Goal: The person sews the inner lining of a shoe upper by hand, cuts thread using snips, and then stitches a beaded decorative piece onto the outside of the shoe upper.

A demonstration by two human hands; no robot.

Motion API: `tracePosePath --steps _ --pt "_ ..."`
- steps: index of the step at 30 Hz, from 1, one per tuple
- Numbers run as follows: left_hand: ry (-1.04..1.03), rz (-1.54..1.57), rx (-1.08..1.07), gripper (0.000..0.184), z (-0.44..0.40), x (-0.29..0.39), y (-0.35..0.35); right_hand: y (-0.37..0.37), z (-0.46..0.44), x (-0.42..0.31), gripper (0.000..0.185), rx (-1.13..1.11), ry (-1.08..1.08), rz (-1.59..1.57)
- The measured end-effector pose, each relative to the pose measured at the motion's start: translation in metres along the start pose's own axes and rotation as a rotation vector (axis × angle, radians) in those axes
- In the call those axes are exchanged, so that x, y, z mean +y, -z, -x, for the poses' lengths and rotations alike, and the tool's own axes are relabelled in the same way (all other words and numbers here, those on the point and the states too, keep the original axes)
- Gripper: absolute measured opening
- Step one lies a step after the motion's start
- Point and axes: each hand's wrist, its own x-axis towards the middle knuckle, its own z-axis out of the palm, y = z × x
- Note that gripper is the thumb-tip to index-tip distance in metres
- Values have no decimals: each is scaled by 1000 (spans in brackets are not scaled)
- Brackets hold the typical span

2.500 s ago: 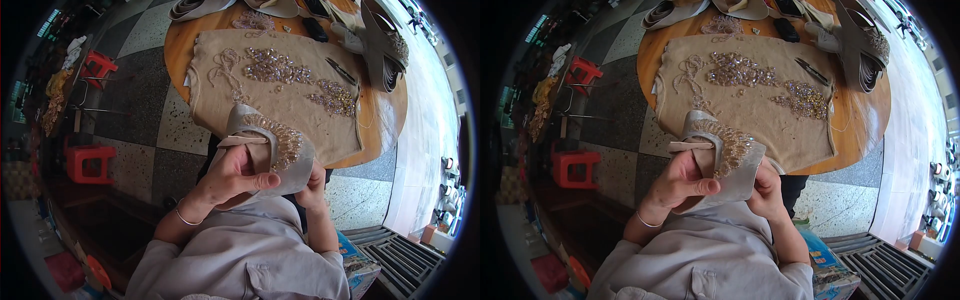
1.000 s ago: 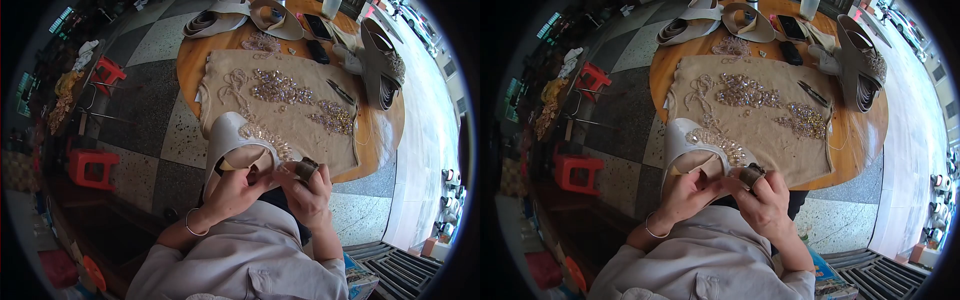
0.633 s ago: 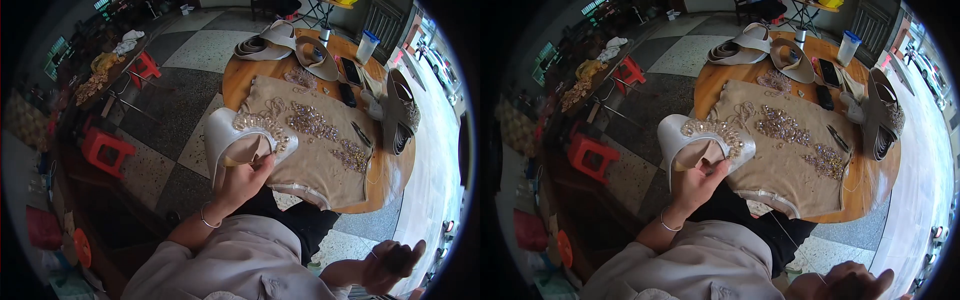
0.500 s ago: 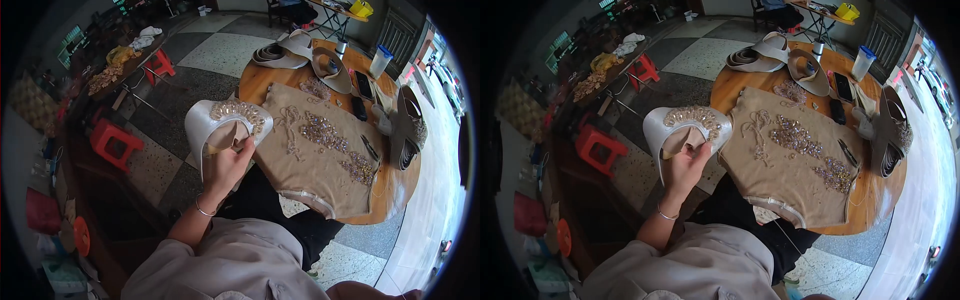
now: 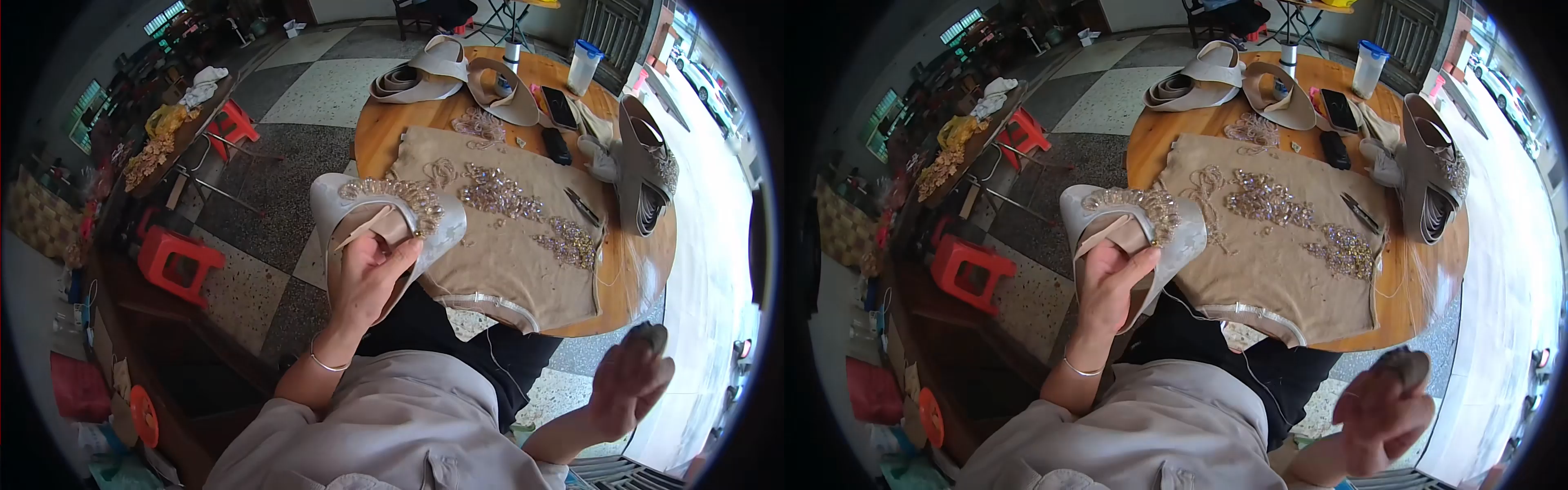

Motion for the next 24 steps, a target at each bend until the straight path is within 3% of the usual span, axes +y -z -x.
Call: tracePosePath --steps 3,5,11,24 --pt "113 21 -48 39 9 2 -14 -38 -6 6 20 -248 124 337" --pt "157 -46 -59 38 15 5 -21 -52 -7 21 27 -358 254 584" --pt "-52 -175 -97 32 19 -7 -24 -61 0 39 33 -372 268 580" --pt "-109 -315 -91 22 21 -1 -26 -58 3 32 27 -398 87 514"
